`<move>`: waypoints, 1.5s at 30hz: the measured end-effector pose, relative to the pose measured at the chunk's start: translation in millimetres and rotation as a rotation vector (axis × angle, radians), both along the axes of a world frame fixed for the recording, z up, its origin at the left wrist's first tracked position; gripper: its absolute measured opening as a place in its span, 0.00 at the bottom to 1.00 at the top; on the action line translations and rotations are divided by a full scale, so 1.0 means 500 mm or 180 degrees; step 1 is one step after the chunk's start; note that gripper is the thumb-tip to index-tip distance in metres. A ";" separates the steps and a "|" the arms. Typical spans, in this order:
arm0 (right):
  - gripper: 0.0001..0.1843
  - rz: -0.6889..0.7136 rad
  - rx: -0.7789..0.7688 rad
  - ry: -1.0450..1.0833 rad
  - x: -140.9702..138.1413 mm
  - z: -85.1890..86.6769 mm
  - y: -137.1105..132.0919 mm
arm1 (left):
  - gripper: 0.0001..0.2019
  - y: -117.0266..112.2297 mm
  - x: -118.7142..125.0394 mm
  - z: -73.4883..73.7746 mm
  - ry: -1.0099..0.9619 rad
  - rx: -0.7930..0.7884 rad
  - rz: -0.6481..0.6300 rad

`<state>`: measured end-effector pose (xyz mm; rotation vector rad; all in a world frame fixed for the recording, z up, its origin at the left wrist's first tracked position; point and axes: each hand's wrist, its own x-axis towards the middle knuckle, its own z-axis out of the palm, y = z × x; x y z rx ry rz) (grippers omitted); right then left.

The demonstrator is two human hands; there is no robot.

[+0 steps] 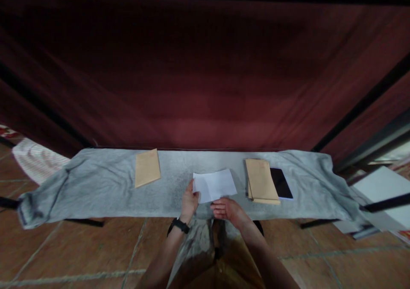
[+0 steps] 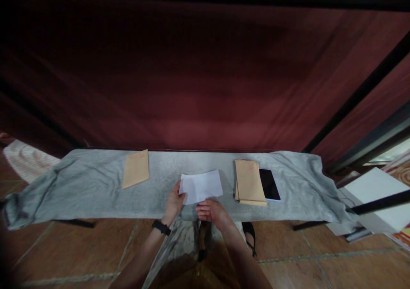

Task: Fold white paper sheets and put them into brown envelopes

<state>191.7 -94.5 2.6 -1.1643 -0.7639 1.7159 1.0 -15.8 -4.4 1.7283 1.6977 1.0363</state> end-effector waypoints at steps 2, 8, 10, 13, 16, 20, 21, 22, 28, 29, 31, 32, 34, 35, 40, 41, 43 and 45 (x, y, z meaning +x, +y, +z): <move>0.24 0.0181 0.0261 -0.0343 0.009 0.001 -0.010 | 0.31 -0.006 -0.004 0.002 0.0238 -0.0069 0.0027; 0.26 -0.0745 0.1106 -0.1843 0.003 -0.008 0.065 | 0.25 -0.043 0.048 0.015 0.1732 0.0193 0.0185; 0.29 -0.0739 0.1542 -0.2618 -0.009 -0.017 0.099 | 0.26 -0.044 0.073 0.012 0.2011 0.0378 -0.0170; 0.30 -0.0430 0.1882 -0.3469 -0.030 -0.035 0.134 | 0.27 -0.031 0.099 0.000 0.2180 0.0430 -0.0863; 0.29 0.0025 0.2092 -0.4325 -0.040 -0.053 0.150 | 0.29 -0.013 0.101 -0.014 0.2287 0.0317 -0.1162; 0.27 0.0127 0.2185 -0.4824 -0.030 -0.074 0.151 | 0.28 -0.001 0.078 -0.027 0.2299 0.0298 -0.1160; 0.27 0.0091 0.2175 -0.4872 -0.025 -0.078 0.149 | 0.28 -0.001 0.070 -0.028 0.2290 0.0302 -0.1089; 0.27 0.0045 0.2149 -0.4913 -0.019 -0.081 0.148 | 0.29 0.000 0.061 -0.028 0.2287 0.0297 -0.1006; 0.31 -0.0180 0.2010 -0.5129 0.023 -0.095 0.128 | 0.32 -0.002 0.021 -0.020 0.2332 0.0241 -0.0792; 0.31 -0.0191 0.2010 -0.5143 0.029 -0.096 0.125 | 0.32 -0.002 0.020 -0.018 0.2347 0.0246 -0.0773; 0.32 -0.0178 0.2009 -0.5161 0.038 -0.097 0.118 | 0.31 -0.003 0.026 -0.015 0.2379 0.0296 -0.0792; 0.32 -0.0155 0.2012 -0.5168 0.041 -0.096 0.115 | 0.30 -0.003 0.032 -0.013 0.2386 0.0346 -0.0851; 0.32 -0.0121 0.2021 -0.5174 0.043 -0.094 0.112 | 0.29 -0.003 0.050 -0.012 0.2354 0.0486 -0.1074; 0.32 -0.0113 0.2030 -0.5179 0.043 -0.092 0.111 | 0.28 -0.004 0.060 -0.012 0.2315 0.0569 -0.1228; 0.31 -0.0079 0.2116 -0.5342 0.041 -0.087 0.111 | 0.28 -0.002 0.092 -0.016 0.2240 0.0791 -0.1771; 0.31 -0.0079 0.2129 -0.5395 0.041 -0.087 0.110 | 0.27 -0.001 0.092 -0.017 0.2278 0.0778 -0.1815; 0.31 -0.0100 0.2153 -0.5493 0.041 -0.088 0.109 | 0.27 0.001 0.089 -0.016 0.2357 0.0744 -0.1879; 0.31 -0.0131 0.2166 -0.5582 0.042 -0.088 0.109 | 0.28 0.002 0.085 -0.014 0.2401 0.0726 -0.1915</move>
